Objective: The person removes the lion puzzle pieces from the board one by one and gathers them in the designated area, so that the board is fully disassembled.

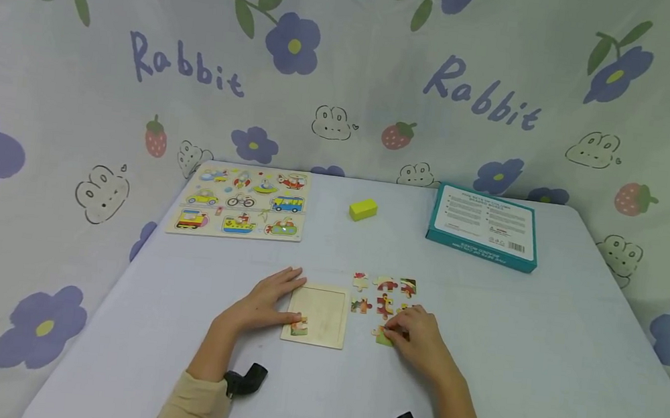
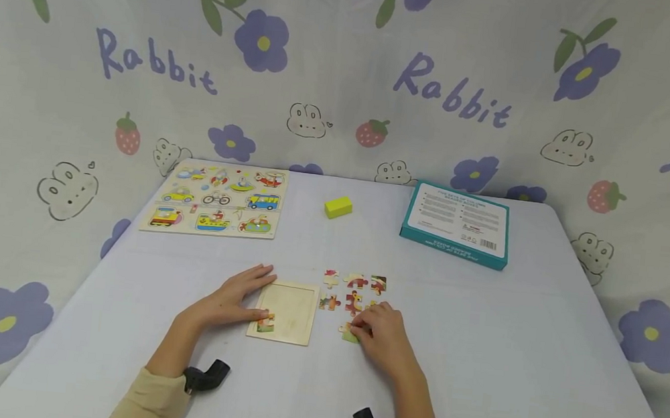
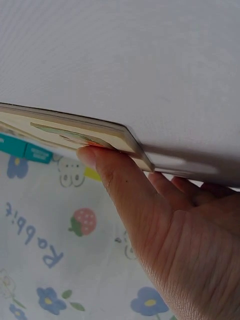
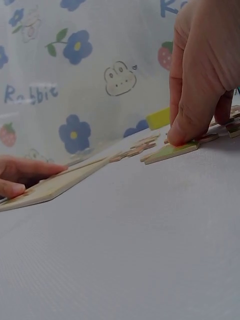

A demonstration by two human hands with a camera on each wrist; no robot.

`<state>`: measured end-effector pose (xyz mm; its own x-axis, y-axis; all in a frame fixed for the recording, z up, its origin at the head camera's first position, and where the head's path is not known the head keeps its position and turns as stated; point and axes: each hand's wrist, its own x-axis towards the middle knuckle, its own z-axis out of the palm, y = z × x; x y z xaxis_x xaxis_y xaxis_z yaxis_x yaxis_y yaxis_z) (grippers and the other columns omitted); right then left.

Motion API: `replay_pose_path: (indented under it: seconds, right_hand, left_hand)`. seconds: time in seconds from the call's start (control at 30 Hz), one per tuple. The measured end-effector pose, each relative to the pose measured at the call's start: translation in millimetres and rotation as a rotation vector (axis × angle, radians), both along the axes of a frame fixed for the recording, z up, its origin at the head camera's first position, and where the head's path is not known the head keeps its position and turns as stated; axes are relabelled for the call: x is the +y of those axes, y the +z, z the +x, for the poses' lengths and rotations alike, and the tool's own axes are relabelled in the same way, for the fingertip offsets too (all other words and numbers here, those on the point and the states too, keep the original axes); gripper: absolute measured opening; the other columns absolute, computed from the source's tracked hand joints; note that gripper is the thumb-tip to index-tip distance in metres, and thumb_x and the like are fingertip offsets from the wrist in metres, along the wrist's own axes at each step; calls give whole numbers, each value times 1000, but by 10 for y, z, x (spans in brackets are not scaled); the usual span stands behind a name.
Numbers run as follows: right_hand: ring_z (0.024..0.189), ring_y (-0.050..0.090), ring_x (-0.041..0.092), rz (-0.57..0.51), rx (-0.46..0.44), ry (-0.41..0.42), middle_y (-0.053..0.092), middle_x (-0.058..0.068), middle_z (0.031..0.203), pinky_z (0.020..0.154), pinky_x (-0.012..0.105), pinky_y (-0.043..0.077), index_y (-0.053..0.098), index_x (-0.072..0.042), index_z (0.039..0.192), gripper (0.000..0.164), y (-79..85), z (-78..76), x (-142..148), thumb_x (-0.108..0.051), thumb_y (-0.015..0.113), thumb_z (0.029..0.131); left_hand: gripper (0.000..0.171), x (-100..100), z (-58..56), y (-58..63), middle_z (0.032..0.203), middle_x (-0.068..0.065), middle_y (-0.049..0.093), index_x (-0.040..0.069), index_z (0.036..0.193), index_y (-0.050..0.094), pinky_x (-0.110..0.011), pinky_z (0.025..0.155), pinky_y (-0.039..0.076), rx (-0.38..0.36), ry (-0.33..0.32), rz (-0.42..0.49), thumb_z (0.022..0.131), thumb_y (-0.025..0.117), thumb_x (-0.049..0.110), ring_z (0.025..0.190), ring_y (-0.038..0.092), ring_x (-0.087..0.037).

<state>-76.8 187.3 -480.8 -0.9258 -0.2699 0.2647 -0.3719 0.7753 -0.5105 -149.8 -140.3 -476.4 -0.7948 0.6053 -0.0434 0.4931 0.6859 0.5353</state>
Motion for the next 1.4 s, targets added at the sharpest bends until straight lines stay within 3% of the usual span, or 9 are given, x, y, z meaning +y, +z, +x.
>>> replay_pose_path:
  seconds: [0.3, 0.63, 0.97, 1.17, 1.4]
  right_hand:
    - [72, 41, 10, 28, 158, 63, 58, -6, 73, 61, 28, 33, 71, -16, 76, 19, -54, -9, 3, -16, 84, 62]
    - [74, 35, 8, -2, 103, 91, 53, -7, 76, 62, 26, 29, 74, -15, 83, 24, -72, 1, 10, -21, 84, 62]
    - [73, 36, 8, -57, 216, 79, 54, -3, 75, 61, 24, 34, 72, -14, 82, 25, -65, -10, 27, -18, 85, 61]
    - [77, 36, 9, -38, 150, 64, 52, -3, 79, 63, 27, 34, 72, -15, 84, 30, -31, 26, 32, -22, 86, 58]
    - [77, 36, 9, -37, 169, 81, 52, -4, 81, 64, 28, 33, 70, -15, 83, 32, -65, 29, -25, -23, 87, 57]
  left_hand:
    - [75, 9, -4, 2, 148, -7, 27, 10, 139, 40, -52, 106, 19, -5, -2, 8, 79, 68, 44, 137, 17, -27]
    - [75, 17, -20, -14, 148, -6, 27, 11, 140, 40, -51, 106, 19, 1, 0, 7, 79, 68, 45, 137, 16, -26]
    - [74, 16, -12, 3, 149, -6, 26, 11, 140, 40, -51, 107, 18, -17, 2, 2, 80, 66, 46, 137, 16, -25]
    - [73, 5, -10, 1, 149, -5, 26, 12, 140, 39, -50, 107, 18, -20, 2, 10, 81, 64, 48, 138, 15, -25]
    - [55, -17, 14, -6, 148, -7, 28, 10, 139, 41, -51, 107, 18, -15, 1, 44, 91, 56, 32, 137, 17, -26]
